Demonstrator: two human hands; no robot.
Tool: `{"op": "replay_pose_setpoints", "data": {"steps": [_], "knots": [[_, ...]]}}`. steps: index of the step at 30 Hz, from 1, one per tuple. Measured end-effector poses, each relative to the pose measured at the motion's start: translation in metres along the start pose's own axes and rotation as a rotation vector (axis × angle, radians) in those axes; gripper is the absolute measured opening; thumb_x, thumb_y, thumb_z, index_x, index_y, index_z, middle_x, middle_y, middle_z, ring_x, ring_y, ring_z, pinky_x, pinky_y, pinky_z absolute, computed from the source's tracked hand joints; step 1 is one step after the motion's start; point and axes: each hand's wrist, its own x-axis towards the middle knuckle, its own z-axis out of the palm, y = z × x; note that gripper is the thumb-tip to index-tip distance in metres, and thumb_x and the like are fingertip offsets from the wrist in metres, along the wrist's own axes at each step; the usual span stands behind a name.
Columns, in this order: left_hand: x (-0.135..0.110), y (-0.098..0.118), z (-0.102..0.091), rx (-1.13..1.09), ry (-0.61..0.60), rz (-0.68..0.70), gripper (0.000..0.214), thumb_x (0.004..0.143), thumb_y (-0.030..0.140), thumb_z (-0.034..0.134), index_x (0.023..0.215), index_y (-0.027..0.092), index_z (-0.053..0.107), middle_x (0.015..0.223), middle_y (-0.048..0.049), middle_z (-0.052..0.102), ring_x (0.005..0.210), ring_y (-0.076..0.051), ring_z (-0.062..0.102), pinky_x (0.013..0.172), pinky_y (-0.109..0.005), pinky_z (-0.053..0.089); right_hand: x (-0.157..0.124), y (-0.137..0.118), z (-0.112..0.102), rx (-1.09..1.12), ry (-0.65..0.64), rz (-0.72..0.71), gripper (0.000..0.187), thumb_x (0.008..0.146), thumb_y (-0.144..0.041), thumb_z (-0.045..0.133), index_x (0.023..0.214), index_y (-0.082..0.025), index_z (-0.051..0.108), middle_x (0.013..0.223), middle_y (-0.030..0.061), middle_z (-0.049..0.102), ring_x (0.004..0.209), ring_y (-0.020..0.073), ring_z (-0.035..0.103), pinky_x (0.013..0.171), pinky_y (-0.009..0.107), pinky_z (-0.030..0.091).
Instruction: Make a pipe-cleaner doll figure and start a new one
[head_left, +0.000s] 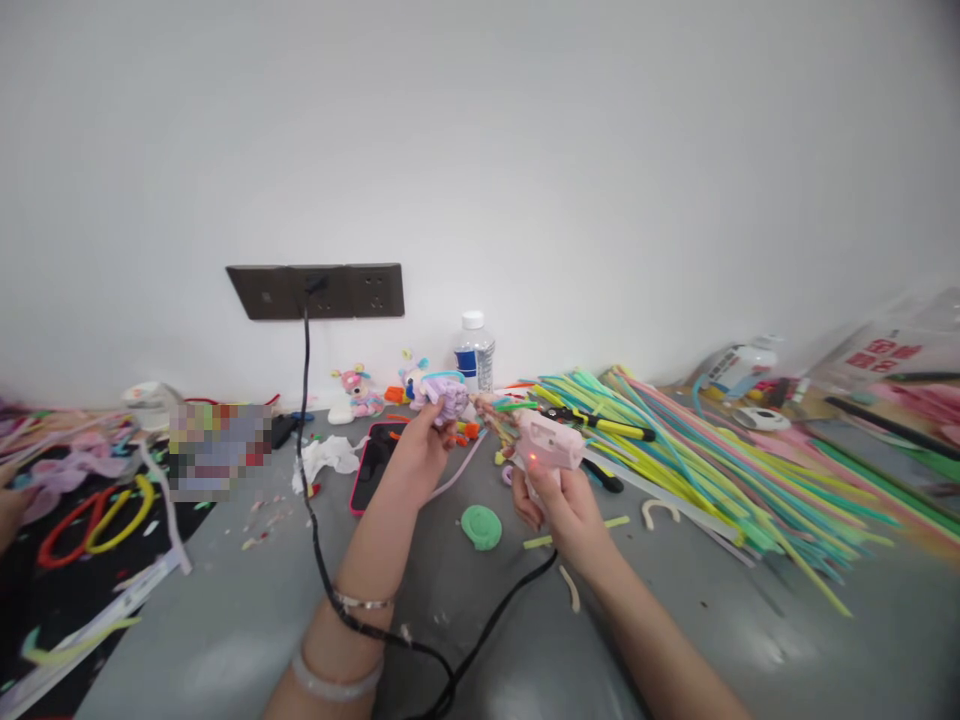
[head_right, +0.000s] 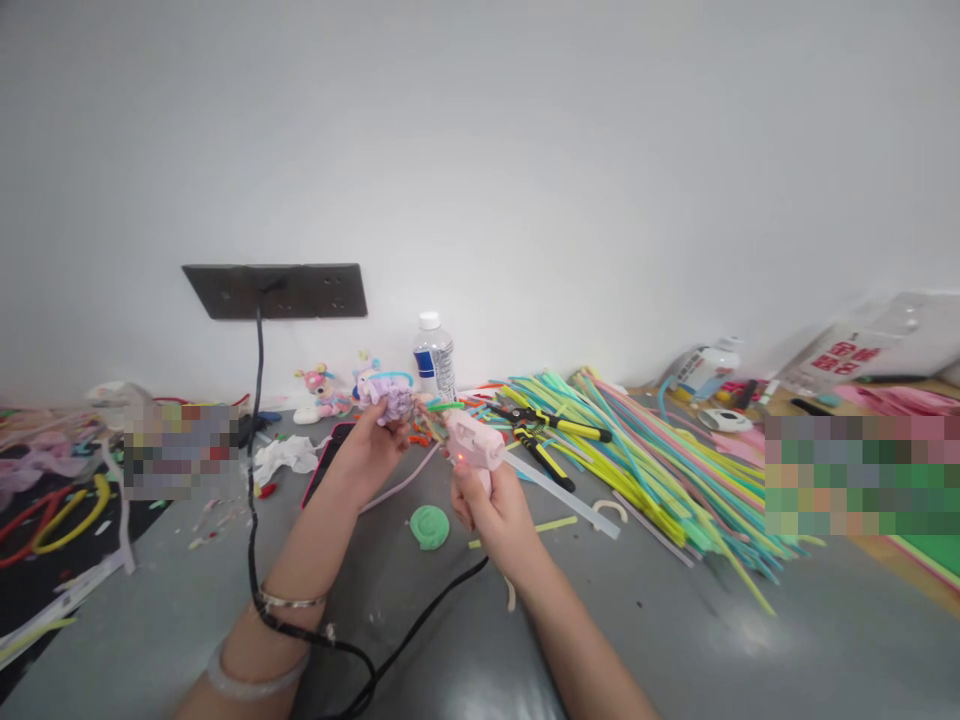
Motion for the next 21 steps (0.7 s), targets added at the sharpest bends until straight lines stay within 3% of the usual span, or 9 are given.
{"op": "replay_pose_setpoints", "data": {"steps": [8,21], "knots": [[-0.001,0.002,0.003,0.014,-0.008,-0.005,0.019,0.071,0.026,0.079,0.074,0.017,0.063,0.062,0.0047,0.061,0.05,-0.006,0.051,0.052,-0.021,0.039,0.002,-0.008,0.001,-0.007,0.001,0.021,0.058,0.089,-0.072,0.039,0.06,-0.023,0.039,0.043,-0.0052,0.037,0.039,0.0096,0.036,0.043,0.026,0.028],[-0.001,0.002,0.002,0.004,-0.015,-0.004,0.02,0.071,0.028,0.079,0.073,0.017,0.062,0.063,0.0044,0.059,0.055,-0.007,0.052,0.055,-0.021,0.039,0.0,-0.011,0.001,0.053,0.002,0.083,0.053,0.087,-0.073,0.044,0.076,-0.021,0.047,0.043,-0.0073,0.038,0.037,0.0092,0.034,0.04,0.024,0.03]]}}
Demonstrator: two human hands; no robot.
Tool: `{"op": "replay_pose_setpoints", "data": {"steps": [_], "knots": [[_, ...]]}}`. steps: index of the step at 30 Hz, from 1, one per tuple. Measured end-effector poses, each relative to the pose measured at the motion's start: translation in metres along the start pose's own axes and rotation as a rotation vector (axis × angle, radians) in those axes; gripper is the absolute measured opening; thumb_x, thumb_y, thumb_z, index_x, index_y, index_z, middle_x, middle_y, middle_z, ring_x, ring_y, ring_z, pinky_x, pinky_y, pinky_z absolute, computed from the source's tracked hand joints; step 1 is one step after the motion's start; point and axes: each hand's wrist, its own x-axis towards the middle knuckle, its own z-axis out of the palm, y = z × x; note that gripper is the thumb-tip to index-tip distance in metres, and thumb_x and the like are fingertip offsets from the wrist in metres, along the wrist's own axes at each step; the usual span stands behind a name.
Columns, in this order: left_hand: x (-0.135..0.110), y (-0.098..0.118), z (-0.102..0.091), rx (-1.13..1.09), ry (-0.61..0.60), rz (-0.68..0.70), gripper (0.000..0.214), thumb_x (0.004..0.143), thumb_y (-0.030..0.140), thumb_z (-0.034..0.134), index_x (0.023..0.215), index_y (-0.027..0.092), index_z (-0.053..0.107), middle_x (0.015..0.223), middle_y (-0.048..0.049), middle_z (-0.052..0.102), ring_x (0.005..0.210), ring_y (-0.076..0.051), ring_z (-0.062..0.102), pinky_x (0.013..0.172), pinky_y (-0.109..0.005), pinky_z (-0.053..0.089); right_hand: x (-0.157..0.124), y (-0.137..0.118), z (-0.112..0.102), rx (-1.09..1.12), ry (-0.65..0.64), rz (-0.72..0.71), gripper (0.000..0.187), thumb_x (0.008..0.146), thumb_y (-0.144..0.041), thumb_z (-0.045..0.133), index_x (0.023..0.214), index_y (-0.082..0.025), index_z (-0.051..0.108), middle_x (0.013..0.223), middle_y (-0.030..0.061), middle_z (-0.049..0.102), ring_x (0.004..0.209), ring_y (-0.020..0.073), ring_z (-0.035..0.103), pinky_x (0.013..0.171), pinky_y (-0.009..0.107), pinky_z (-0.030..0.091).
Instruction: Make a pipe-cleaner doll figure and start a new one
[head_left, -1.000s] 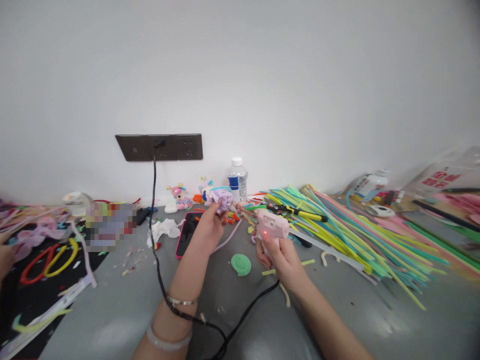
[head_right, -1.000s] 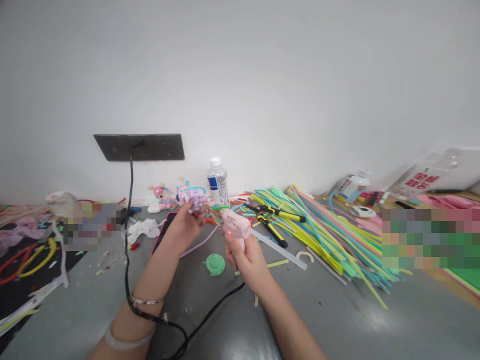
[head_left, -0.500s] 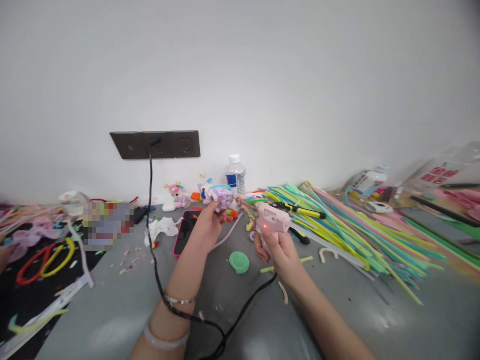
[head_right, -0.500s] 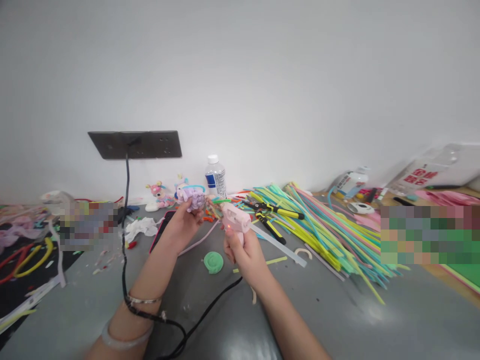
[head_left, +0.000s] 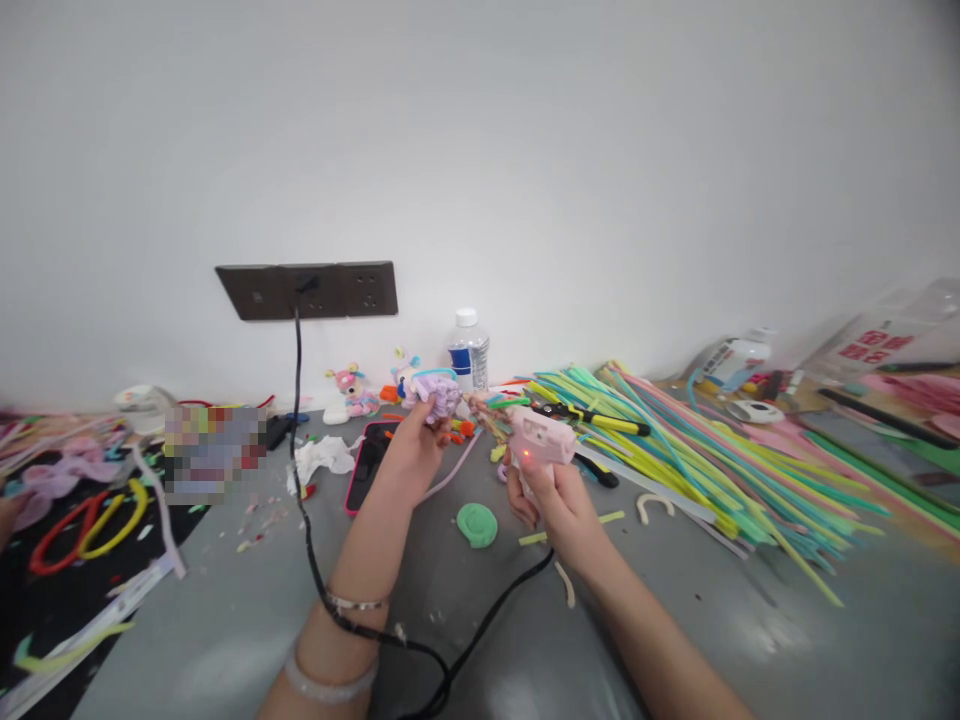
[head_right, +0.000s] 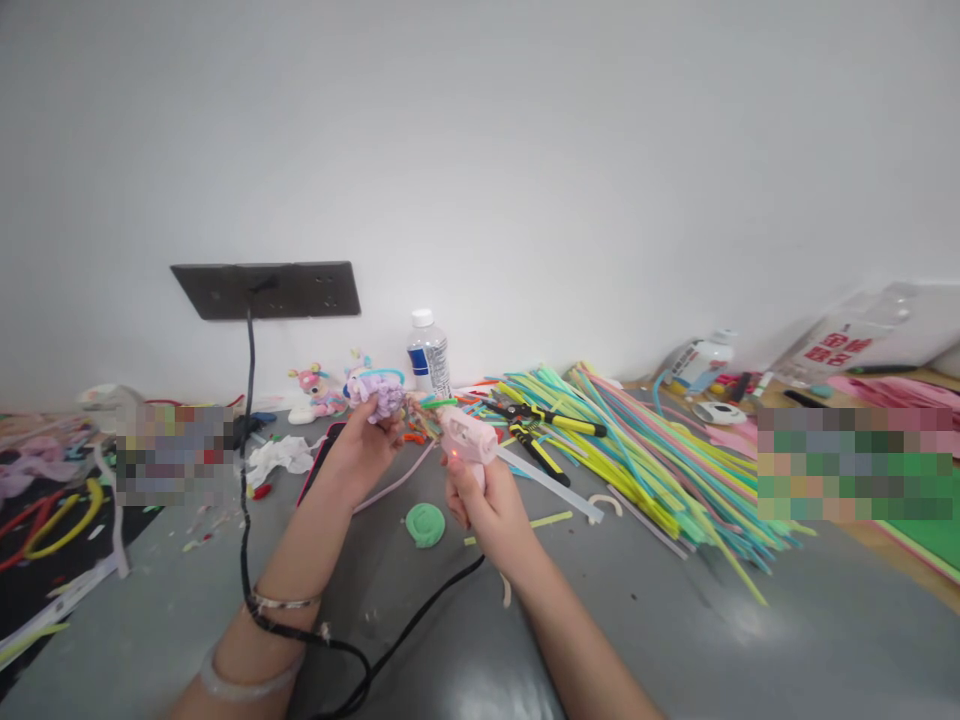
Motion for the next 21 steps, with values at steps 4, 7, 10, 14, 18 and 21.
{"op": "replay_pose_setpoints", "data": {"steps": [4,7,10,14,18,21], "knots": [[0.0,0.0,0.001,0.002,0.026,-0.008,0.02,0.07,0.028,0.079,0.073,0.016,0.063,0.063,0.0039,0.06,0.054,-0.008,0.052,0.056,-0.021,0.039,0.0,0.002,0.001,0.009,0.001,0.001,0.054,0.087,-0.073,0.044,0.078,-0.02,0.048,0.044,-0.0073,0.038,0.038,0.0092,0.034,0.04,0.023,0.029],[0.0,0.001,0.002,0.004,0.051,-0.013,0.018,0.072,0.027,0.077,0.073,0.016,0.063,0.063,0.0031,0.061,0.055,-0.008,0.054,0.056,-0.022,0.04,-0.001,0.006,0.0,0.005,-0.007,-0.022,0.052,0.09,-0.07,0.043,0.078,-0.019,0.05,0.045,-0.0069,0.039,0.039,0.0088,0.035,0.041,0.023,0.029],[0.0,0.001,0.003,-0.009,0.07,-0.017,0.016,0.075,0.026,0.075,0.071,0.016,0.063,0.063,0.003,0.061,0.053,-0.008,0.054,0.055,-0.022,0.04,-0.003,0.011,-0.001,0.032,-0.017,-0.059,0.051,0.092,-0.066,0.043,0.076,-0.019,0.052,0.045,-0.0068,0.039,0.04,0.0084,0.034,0.042,0.023,0.028],[0.001,-0.001,0.003,-0.025,0.096,-0.009,0.012,0.076,0.023,0.073,0.073,0.016,0.064,0.064,0.0027,0.063,0.054,-0.008,0.055,0.054,-0.022,0.04,-0.004,0.017,-0.003,0.023,-0.059,-0.067,0.056,0.094,-0.064,0.041,0.06,-0.02,0.046,0.045,-0.005,0.038,0.041,0.008,0.033,0.043,0.024,0.028],[0.003,-0.002,0.001,-0.026,0.092,0.014,0.01,0.076,0.021,0.074,0.074,0.016,0.065,0.064,0.0028,0.064,0.055,-0.008,0.056,0.054,-0.021,0.041,-0.005,0.02,-0.003,-0.018,-0.087,-0.074,0.059,0.095,-0.063,0.04,0.055,-0.02,0.044,0.046,-0.0033,0.04,0.042,0.0084,0.034,0.045,0.025,0.029],[0.003,-0.001,0.001,-0.01,0.099,0.026,0.012,0.074,0.021,0.076,0.073,0.015,0.065,0.062,0.0029,0.064,0.054,-0.008,0.055,0.052,-0.021,0.039,-0.005,0.018,-0.001,0.036,-0.097,-0.095,0.058,0.094,-0.064,0.041,0.056,-0.02,0.045,0.046,-0.004,0.039,0.042,0.0084,0.034,0.044,0.025,0.029]]}}
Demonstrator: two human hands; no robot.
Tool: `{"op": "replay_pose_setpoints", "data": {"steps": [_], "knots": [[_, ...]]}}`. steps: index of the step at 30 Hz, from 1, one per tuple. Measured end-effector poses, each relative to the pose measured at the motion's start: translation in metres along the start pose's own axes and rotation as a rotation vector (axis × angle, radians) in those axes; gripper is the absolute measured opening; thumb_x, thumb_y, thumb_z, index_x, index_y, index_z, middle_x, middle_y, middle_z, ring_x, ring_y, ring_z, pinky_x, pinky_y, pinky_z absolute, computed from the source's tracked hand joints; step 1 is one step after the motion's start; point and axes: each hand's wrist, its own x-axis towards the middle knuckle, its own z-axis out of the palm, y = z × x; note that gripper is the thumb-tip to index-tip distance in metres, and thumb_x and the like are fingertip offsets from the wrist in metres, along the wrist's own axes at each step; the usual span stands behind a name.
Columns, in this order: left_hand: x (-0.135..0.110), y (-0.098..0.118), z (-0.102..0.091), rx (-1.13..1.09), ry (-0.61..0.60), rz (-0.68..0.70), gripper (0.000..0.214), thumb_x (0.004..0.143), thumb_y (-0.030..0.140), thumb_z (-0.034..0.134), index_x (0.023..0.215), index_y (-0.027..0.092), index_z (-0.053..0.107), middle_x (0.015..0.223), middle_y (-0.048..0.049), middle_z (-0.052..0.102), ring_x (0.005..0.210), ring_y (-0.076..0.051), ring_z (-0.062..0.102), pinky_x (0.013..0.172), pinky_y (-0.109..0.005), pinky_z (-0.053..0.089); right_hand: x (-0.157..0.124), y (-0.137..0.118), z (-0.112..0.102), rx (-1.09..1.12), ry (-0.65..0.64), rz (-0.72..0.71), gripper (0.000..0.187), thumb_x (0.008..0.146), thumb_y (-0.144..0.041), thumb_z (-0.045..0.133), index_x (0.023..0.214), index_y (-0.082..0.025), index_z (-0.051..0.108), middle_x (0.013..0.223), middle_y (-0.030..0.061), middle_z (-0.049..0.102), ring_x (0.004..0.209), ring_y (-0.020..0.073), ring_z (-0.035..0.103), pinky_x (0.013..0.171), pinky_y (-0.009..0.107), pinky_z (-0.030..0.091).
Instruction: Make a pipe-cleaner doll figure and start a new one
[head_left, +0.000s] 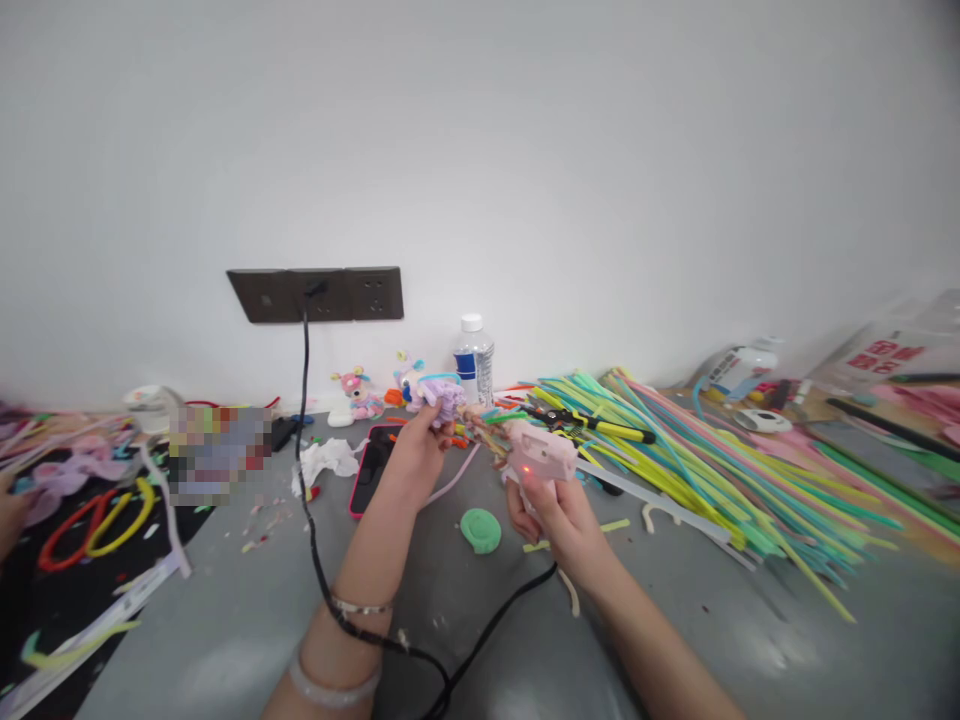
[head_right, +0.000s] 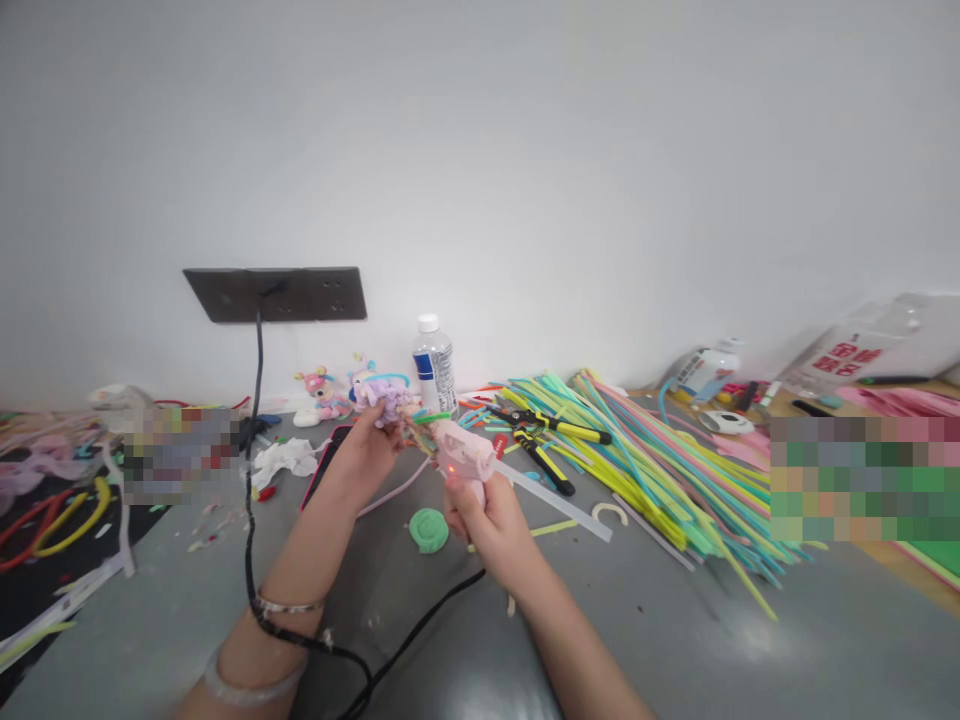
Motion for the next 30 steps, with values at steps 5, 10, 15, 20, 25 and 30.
{"op": "replay_pose_setpoints", "data": {"steps": [5,10,15,20,25,30], "knots": [[-0.003,0.003,0.003,0.026,0.034,-0.009,0.013,0.076,0.02,0.074,0.069,0.015,0.064,0.059,0.0029,0.063,0.052,-0.007,0.054,0.052,-0.021,0.039,0.003,-0.009,0.005,0.135,0.015,0.006,0.057,0.093,-0.064,0.043,0.056,-0.02,0.045,0.044,-0.0055,0.036,0.039,0.0081,0.033,0.041,0.024,0.027],[-0.006,0.003,0.005,0.021,0.022,0.012,0.017,0.072,0.023,0.079,0.07,0.016,0.063,0.058,0.0043,0.061,0.05,-0.007,0.053,0.051,-0.021,0.037,0.007,-0.013,0.008,0.135,-0.006,0.05,0.061,0.094,-0.062,0.044,0.051,-0.019,0.044,0.041,-0.0055,0.034,0.038,0.007,0.034,0.041,0.022,0.029],[-0.007,0.002,0.005,0.036,0.019,0.008,0.017,0.071,0.022,0.079,0.07,0.016,0.063,0.058,0.0045,0.062,0.05,-0.007,0.053,0.051,-0.02,0.037,0.009,-0.011,0.007,0.104,0.002,0.051,0.064,0.094,-0.064,0.042,0.05,-0.019,0.044,0.04,-0.0055,0.034,0.037,0.0063,0.033,0.041,0.021,0.029],[-0.005,0.002,0.004,0.023,0.015,0.008,0.015,0.076,0.021,0.075,0.068,0.016,0.063,0.057,0.0038,0.061,0.051,-0.007,0.053,0.051,-0.02,0.037,0.008,-0.012,0.005,0.082,-0.001,0.075,0.063,0.093,-0.065,0.043,0.051,-0.018,0.044,0.042,-0.0053,0.035,0.038,0.0063,0.033,0.041,0.021,0.029],[-0.004,0.002,0.001,0.02,0.016,0.008,0.015,0.078,0.022,0.073,0.069,0.015,0.064,0.059,0.0029,0.062,0.052,-0.008,0.053,0.053,-0.021,0.038,0.004,-0.012,0.004,0.064,-0.005,0.11,0.056,0.091,-0.066,0.045,0.061,-0.019,0.047,0.042,-0.0066,0.035,0.038,0.0069,0.032,0.04,0.021,0.029],[-0.003,0.001,0.0,0.02,-0.014,0.018,0.015,0.074,0.024,0.076,0.071,0.016,0.064,0.061,0.0032,0.062,0.053,-0.008,0.054,0.055,-0.022,0.039,0.003,-0.015,0.006,0.043,0.002,0.131,0.052,0.091,-0.067,0.045,0.074,-0.018,0.051,0.042,-0.0084,0.036,0.037,0.0075,0.033,0.04,0.021,0.029]]}}
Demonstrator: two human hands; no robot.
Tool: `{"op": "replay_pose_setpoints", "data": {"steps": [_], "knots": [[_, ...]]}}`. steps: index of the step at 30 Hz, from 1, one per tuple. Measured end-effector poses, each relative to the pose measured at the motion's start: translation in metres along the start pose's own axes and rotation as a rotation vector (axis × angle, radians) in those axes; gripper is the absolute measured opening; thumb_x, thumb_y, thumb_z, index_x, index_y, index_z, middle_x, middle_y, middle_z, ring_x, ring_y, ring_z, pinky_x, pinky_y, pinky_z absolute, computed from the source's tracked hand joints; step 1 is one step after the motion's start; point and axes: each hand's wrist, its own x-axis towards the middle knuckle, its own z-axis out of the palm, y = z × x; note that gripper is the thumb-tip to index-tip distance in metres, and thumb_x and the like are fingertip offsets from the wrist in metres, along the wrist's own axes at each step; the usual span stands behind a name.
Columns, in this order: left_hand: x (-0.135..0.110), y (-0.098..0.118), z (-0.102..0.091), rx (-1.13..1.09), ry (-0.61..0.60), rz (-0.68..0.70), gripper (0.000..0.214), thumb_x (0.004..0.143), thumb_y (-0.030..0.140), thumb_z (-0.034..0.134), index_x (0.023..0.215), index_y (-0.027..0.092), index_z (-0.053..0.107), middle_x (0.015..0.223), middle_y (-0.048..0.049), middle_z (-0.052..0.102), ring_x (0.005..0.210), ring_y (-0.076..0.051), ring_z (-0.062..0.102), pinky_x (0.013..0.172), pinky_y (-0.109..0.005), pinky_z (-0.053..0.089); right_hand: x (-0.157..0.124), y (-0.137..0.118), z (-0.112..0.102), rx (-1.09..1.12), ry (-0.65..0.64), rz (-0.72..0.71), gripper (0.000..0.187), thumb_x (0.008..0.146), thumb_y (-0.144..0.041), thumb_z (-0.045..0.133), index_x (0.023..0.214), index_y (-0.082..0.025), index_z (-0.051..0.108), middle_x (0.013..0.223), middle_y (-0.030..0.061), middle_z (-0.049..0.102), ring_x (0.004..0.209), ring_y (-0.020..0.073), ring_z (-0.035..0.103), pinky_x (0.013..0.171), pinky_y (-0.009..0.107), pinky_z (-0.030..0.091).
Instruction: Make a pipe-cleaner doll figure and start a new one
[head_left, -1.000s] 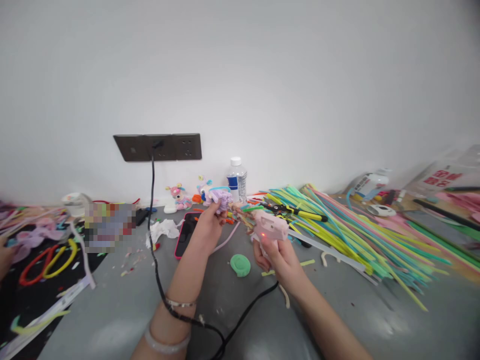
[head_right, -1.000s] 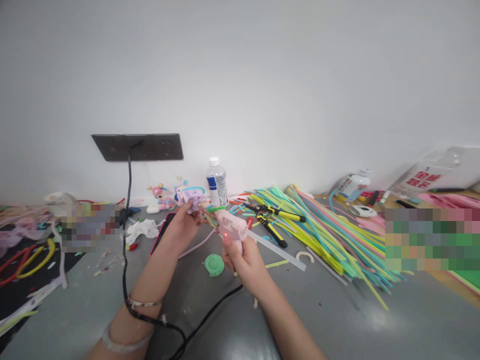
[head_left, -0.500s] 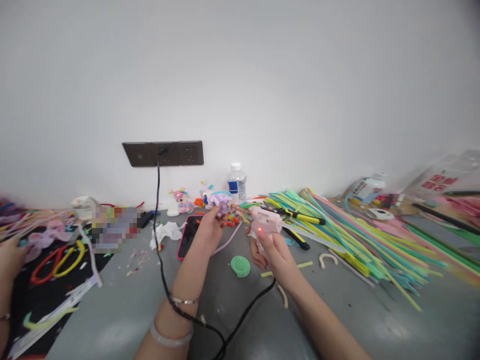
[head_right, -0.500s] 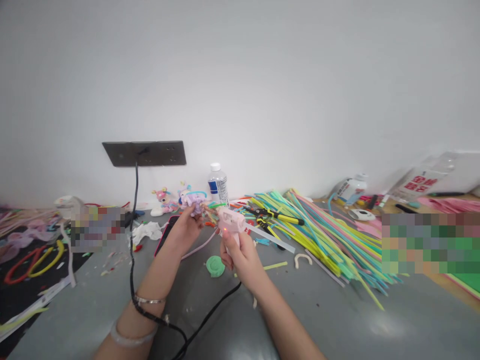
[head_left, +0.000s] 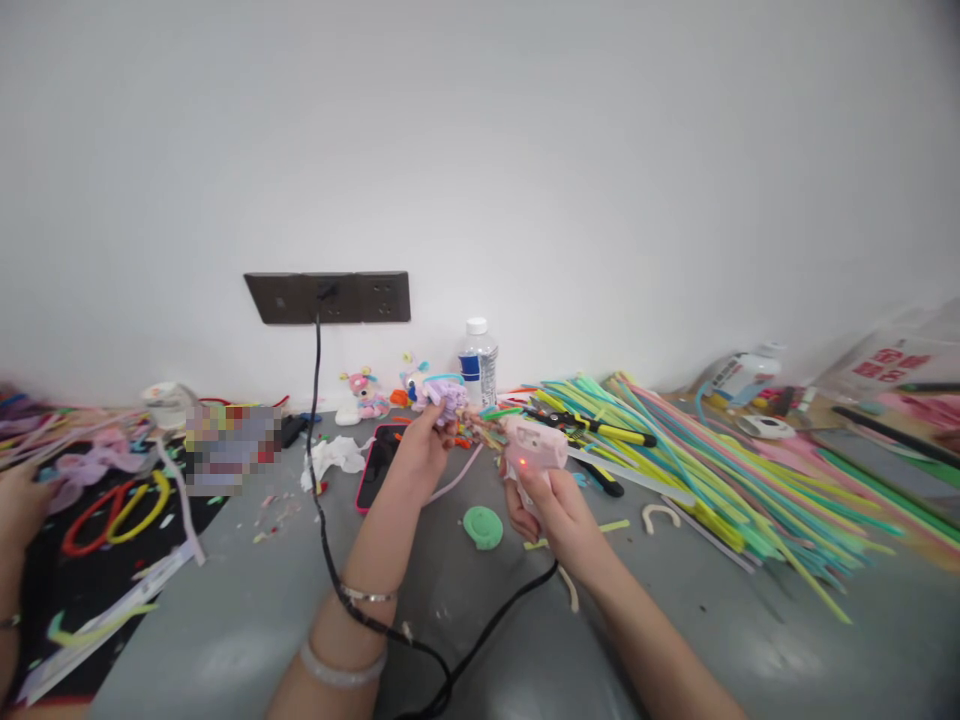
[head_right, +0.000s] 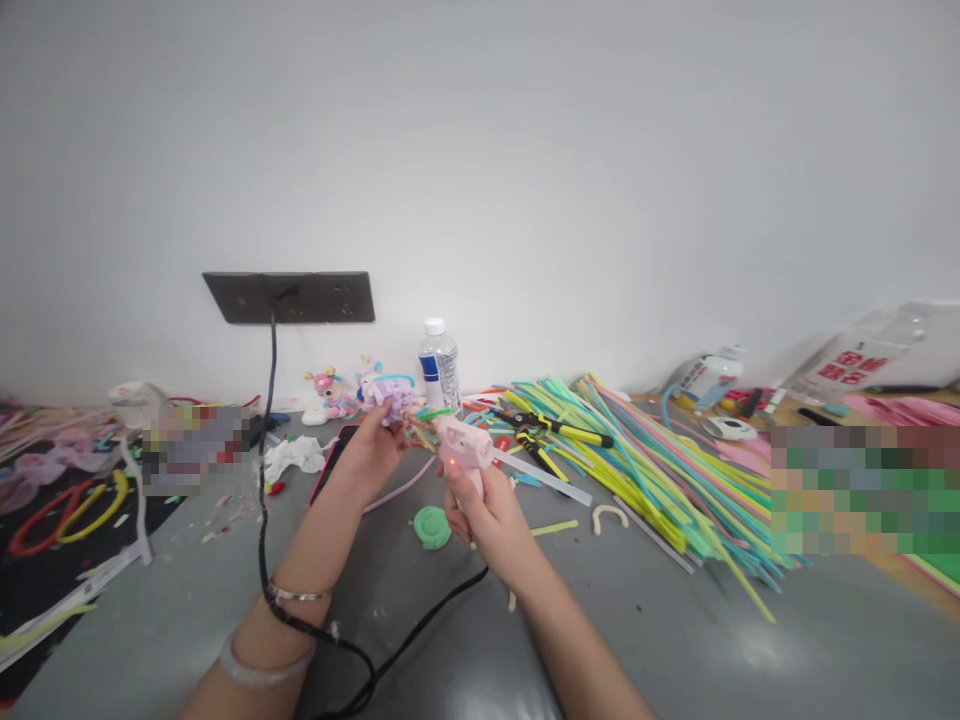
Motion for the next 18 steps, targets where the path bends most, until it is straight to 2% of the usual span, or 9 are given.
{"op": "replay_pose_setpoints", "data": {"steps": [4,8,10,14,18], "knots": [[-0.0003,0.0006,0.0012,0.006,0.02,0.003,0.013,0.075,0.024,0.075,0.073,0.018,0.064,0.063,0.0024,0.064,0.054,-0.009,0.054,0.054,-0.023,0.039,-0.0002,-0.0029,0.0009,-0.014,0.004,0.015,0.053,0.089,-0.069,0.045,0.077,-0.018,0.052,0.043,-0.0089,0.036,0.036,0.0078,0.032,0.039,0.021,0.029],[-0.0022,0.0027,0.0032,0.011,0.028,0.012,0.009,0.079,0.021,0.071,0.072,0.02,0.065,0.063,0.0014,0.067,0.054,-0.012,0.054,0.054,-0.025,0.04,-0.0018,-0.0025,0.0002,-0.058,-0.005,-0.031,0.057,0.091,-0.067,0.043,0.058,-0.021,0.043,0.042,-0.0062,0.035,0.038,0.0075,0.033,0.04,0.021,0.03],[-0.0031,0.004,0.0044,0.02,0.031,0.005,0.011,0.081,0.018,0.068,0.07,0.02,0.065,0.061,0.0013,0.067,0.054,-0.012,0.053,0.053,-0.025,0.04,-0.0021,-0.0026,0.0007,-0.056,-0.009,-0.055,0.059,0.092,-0.067,0.041,0.055,-0.021,0.041,0.041,-0.0058,0.035,0.038,0.0071,0.032,0.04,0.021,0.03],[-0.0043,0.0058,0.0066,0.021,0.05,-0.027,0.019,0.085,0.016,0.062,0.067,0.021,0.064,0.058,0.0019,0.065,0.052,-0.011,0.053,0.053,-0.024,0.04,-0.0011,-0.0036,0.0034,-0.059,0.016,-0.043,0.054,0.09,-0.068,0.043,0.066,-0.02,0.046,0.042,-0.0073,0.036,0.037,0.0076,0.032,0.039,0.021,0.029],[-0.0048,0.0054,0.0071,0.028,0.046,0.002,0.014,0.08,0.017,0.068,0.068,0.02,0.063,0.057,0.0029,0.064,0.051,-0.011,0.052,0.053,-0.024,0.04,-0.001,-0.0034,0.0036,-0.064,0.064,-0.015,0.052,0.087,-0.071,0.046,0.078,-0.02,0.048,0.043,-0.0089,0.037,0.037,0.0082,0.032,0.039,0.022,0.029]]}}
